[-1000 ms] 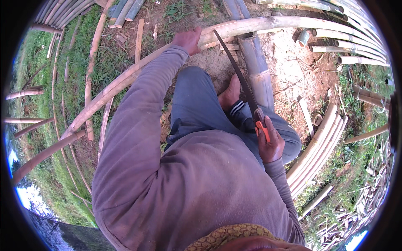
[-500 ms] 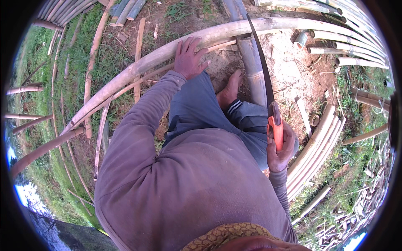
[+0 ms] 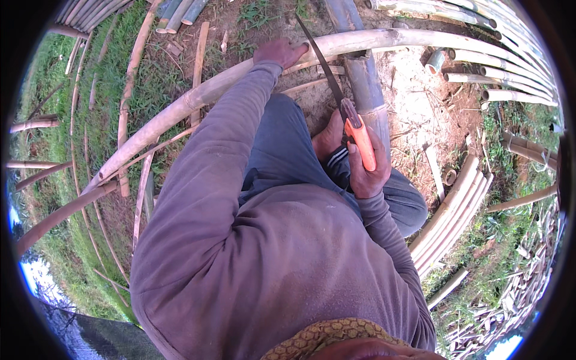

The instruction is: The person sits on the ground and uses a hand saw to cut long bamboo poles into shorter sections. They position each pole on a makeshift support, saw through it, and then move the cut pieces aside.

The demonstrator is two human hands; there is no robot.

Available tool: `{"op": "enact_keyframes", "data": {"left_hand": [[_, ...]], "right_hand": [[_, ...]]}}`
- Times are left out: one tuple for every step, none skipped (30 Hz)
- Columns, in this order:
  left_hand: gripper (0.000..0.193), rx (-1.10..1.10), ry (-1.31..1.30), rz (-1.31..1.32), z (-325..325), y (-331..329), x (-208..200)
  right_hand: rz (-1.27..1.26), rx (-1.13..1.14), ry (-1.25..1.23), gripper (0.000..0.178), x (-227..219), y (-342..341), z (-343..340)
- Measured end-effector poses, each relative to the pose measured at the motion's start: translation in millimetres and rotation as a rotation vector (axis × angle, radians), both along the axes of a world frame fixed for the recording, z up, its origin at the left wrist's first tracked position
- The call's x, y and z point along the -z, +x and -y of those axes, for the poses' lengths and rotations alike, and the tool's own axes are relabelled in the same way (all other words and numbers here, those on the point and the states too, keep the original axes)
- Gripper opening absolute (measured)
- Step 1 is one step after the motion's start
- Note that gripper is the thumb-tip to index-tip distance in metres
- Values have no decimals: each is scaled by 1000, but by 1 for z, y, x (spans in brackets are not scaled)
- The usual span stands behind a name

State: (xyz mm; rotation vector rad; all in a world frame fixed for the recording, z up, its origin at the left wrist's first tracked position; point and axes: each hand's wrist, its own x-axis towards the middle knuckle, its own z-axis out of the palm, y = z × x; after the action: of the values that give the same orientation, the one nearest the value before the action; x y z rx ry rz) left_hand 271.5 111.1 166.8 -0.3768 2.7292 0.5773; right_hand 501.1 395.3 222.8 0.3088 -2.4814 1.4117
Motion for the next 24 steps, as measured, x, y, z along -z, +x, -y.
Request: {"op": "enact_keyframes", "data": {"left_hand": [[85, -3, 0, -4, -1, -1, 1], [87, -10, -6, -8, 0, -1, 0], [88, -16, -12, -12, 1, 0, -1], [89, -21, -8, -13, 2, 1, -2], [89, -22, 0, -17, 2, 0, -3], [90, -22, 8, -22, 2, -1, -3], [90, -25, 5, -37, 2, -2, -2], [90, -28, 3, -48, 2, -3, 1], [89, -31, 1, -60, 2, -3, 3], [90, -31, 2, -58, 2, -3, 2], [90, -30, 5, -54, 2, -3, -1], [90, -31, 7, -49, 3, -1, -2], [90, -27, 9, -47, 2, 1, 1], [90, -27, 5, -50, 4, 1, 1], [90, -28, 5, -52, 5, 1, 3], [90, -33, -3, -57, 6, 1, 4], [90, -28, -3, -65, 3, 0, 6], [90, -24, -2, -72, 2, -1, 8], [90, -23, -1, -67, 3, -3, 9], [89, -26, -7, -55, 4, 0, 4], [89, -23, -3, -50, 1, 1, 3], [88, -4, -1, -52, -4, -5, 4], [87, 0, -12, -46, -4, -5, 1], [87, 7, -22, -41, -4, -6, -1]], "right_hand": [[0, 2, 4, 51, -1, -1, 0], [1, -1, 1, 51, -3, -2, 1], [1, -3, -2, 51, -3, -3, 2], [15, -3, -7, 51, -3, -3, 3], [26, 2, -8, 50, -2, -5, 2], [37, 6, -10, 50, -2, -6, 2], [40, 6, -28, 49, -1, -6, 2], [46, 5, -46, 49, 1, -5, 1], [53, 5, -65, 48, 2, -5, 0], [61, 2, -69, 48, 2, -5, 0], [72, -1, -71, 47, 1, -6, 0], [83, -5, -74, 46, 1, -6, 0], [115, -4, -75, 46, 1, 0, -5], [143, -8, -79, 46, 0, 8, -12], [171, -12, -81, 45, 0, 11, -16], [176, -18, -107, 45, 0, 9, -17], [179, -13, -126, 45, -1, 7, -18], [182, -9, -144, 45, -2, 6, -17], [182, -15, -223, 46, 13, -8, -11], [142, -29, -227, 45, 17, -33, 4], [95, -37, -221, 44, 18, -59, 22], [91, -34, -213, 42, 16, -85, 37], [96, -44, -218, 41, 12, -98, 47], [98, -41, -216, 41, 12, -97, 48]]}}
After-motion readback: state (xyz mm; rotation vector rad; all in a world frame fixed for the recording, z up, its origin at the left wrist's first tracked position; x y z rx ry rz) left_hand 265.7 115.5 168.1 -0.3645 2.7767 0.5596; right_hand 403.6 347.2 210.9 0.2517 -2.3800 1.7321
